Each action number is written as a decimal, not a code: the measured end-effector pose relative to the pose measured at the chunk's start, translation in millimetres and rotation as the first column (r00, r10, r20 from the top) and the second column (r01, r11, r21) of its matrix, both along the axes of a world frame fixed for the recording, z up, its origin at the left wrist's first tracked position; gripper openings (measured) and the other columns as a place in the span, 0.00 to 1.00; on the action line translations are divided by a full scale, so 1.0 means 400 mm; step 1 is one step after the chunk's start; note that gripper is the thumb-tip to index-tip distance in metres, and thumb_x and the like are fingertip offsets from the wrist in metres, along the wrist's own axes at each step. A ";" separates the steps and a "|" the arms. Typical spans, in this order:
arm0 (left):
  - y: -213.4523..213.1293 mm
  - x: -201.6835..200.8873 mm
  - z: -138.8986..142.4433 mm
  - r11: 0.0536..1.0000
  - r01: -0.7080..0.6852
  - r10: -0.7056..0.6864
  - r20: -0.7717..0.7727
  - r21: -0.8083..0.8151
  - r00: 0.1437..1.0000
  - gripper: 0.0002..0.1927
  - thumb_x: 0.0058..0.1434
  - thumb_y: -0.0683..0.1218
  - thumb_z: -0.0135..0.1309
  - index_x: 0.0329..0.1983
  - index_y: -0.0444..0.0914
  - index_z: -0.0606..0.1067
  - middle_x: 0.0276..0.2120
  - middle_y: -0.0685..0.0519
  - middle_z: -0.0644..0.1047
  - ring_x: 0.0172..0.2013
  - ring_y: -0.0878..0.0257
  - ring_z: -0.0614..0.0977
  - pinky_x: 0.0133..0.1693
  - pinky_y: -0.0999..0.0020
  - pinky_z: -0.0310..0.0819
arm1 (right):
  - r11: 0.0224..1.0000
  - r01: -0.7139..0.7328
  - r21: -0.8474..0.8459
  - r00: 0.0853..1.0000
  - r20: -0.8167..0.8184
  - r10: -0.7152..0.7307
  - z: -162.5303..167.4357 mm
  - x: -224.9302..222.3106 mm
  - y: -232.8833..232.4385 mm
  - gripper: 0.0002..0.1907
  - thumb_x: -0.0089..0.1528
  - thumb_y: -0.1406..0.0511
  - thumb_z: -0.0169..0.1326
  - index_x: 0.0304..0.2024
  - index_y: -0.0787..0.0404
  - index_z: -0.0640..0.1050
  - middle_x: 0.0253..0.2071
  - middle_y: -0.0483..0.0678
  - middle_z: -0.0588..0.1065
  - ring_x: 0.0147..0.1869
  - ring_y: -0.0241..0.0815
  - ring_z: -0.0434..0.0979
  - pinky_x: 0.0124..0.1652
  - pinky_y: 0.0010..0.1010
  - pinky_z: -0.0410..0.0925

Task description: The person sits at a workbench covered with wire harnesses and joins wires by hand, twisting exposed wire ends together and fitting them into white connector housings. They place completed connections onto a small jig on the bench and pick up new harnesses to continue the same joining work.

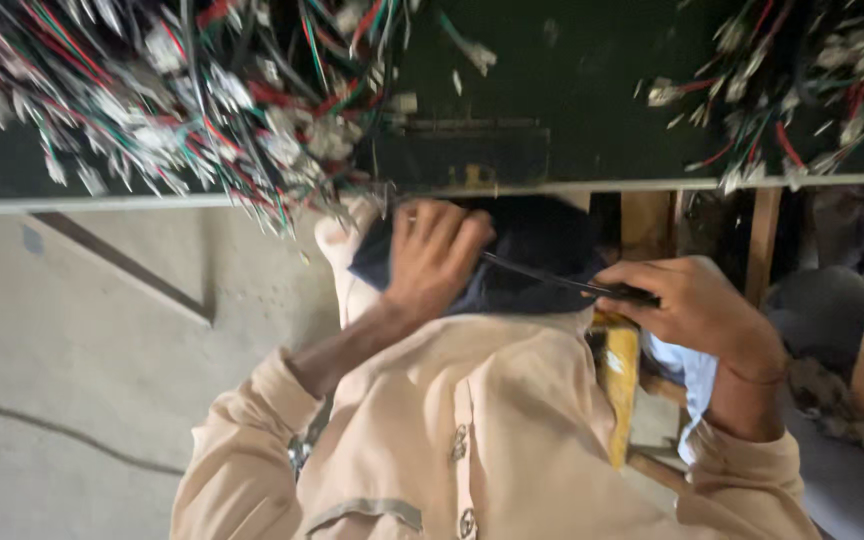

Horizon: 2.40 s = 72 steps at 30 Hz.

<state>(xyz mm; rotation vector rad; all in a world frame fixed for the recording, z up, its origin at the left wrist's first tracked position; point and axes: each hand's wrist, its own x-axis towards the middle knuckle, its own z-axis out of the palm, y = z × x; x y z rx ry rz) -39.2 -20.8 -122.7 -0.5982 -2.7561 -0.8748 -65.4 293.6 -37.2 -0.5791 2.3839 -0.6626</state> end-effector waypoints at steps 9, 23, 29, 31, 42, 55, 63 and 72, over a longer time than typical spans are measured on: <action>0.087 0.088 -0.090 0.745 0.304 -0.497 0.189 0.594 0.847 0.32 0.62 0.54 0.61 0.64 0.33 0.67 0.57 0.39 0.75 0.59 0.45 0.76 0.62 0.55 0.68 | 0.944 -0.266 -0.197 0.960 -0.138 0.242 0.050 -0.062 -0.164 0.15 0.58 0.60 0.63 0.47 0.56 0.82 0.38 0.50 0.80 0.39 0.50 0.81 0.38 0.36 0.73; 0.061 0.073 0.035 0.584 -0.267 -0.294 0.507 0.766 0.810 0.09 0.75 0.43 0.51 0.55 0.38 0.71 0.32 0.58 0.74 0.32 0.74 0.73 0.34 0.76 0.69 | 0.660 0.469 -0.587 0.880 0.251 -0.402 -0.094 0.030 -0.211 0.26 0.57 0.76 0.63 0.58 0.62 0.75 0.58 0.49 0.71 0.50 0.35 0.78 0.45 0.23 0.75; 0.053 0.064 0.053 0.559 -0.375 -0.356 0.622 0.739 0.697 0.16 0.67 0.41 0.59 0.57 0.35 0.73 0.23 0.53 0.71 0.24 0.72 0.67 0.27 0.73 0.61 | 0.501 0.523 -0.689 0.851 0.390 -0.352 -0.127 0.019 -0.186 0.09 0.63 0.75 0.61 0.47 0.68 0.81 0.56 0.54 0.75 0.51 0.40 0.81 0.48 0.29 0.77; 0.056 0.078 0.049 0.651 -0.248 -0.226 0.494 0.717 0.839 0.14 0.70 0.42 0.58 0.57 0.36 0.72 0.29 0.50 0.74 0.28 0.71 0.71 0.31 0.73 0.66 | 0.391 0.672 -0.629 0.740 0.591 -0.321 -0.140 0.018 -0.197 0.07 0.68 0.71 0.57 0.47 0.70 0.82 0.52 0.55 0.77 0.49 0.41 0.83 0.47 0.29 0.77; 0.064 0.103 0.017 0.684 -0.270 -0.040 0.404 0.678 0.914 0.18 0.72 0.45 0.55 0.60 0.34 0.67 0.34 0.48 0.80 0.33 0.66 0.82 0.35 0.72 0.74 | 0.543 0.349 -0.764 0.827 -0.022 -0.562 -0.141 0.053 -0.261 0.08 0.70 0.65 0.61 0.46 0.65 0.83 0.50 0.48 0.70 0.47 0.35 0.75 0.44 0.24 0.70; 0.045 0.062 0.019 0.113 -0.689 -0.555 0.621 0.716 0.554 0.14 0.71 0.42 0.55 0.55 0.30 0.72 0.35 0.48 0.82 0.24 0.68 0.76 0.25 0.76 0.65 | 0.337 0.562 -0.756 0.781 0.351 -0.516 -0.080 0.054 -0.235 0.06 0.72 0.69 0.56 0.46 0.69 0.78 0.49 0.53 0.75 0.35 0.35 0.75 0.35 0.22 0.70; 0.047 0.067 0.007 0.028 -0.733 -0.447 0.664 0.680 0.599 0.12 0.69 0.43 0.56 0.51 0.30 0.75 0.39 0.50 0.79 0.39 0.66 0.81 0.40 0.67 0.81 | -0.102 0.911 -0.399 0.400 0.916 -0.012 -0.168 0.092 -0.272 0.11 0.76 0.64 0.51 0.54 0.67 0.72 0.37 0.51 0.75 0.27 0.33 0.70 0.27 0.23 0.64; 0.043 0.069 -0.019 0.206 -0.748 -0.265 0.772 0.631 0.578 0.11 0.71 0.49 0.55 0.45 0.34 0.75 0.28 0.57 0.75 0.26 0.73 0.72 0.26 0.78 0.63 | 0.484 0.759 -0.436 0.630 0.681 -0.374 -0.206 0.030 -0.276 0.12 0.69 0.66 0.54 0.50 0.67 0.79 0.32 0.44 0.75 0.28 0.29 0.71 0.29 0.20 0.65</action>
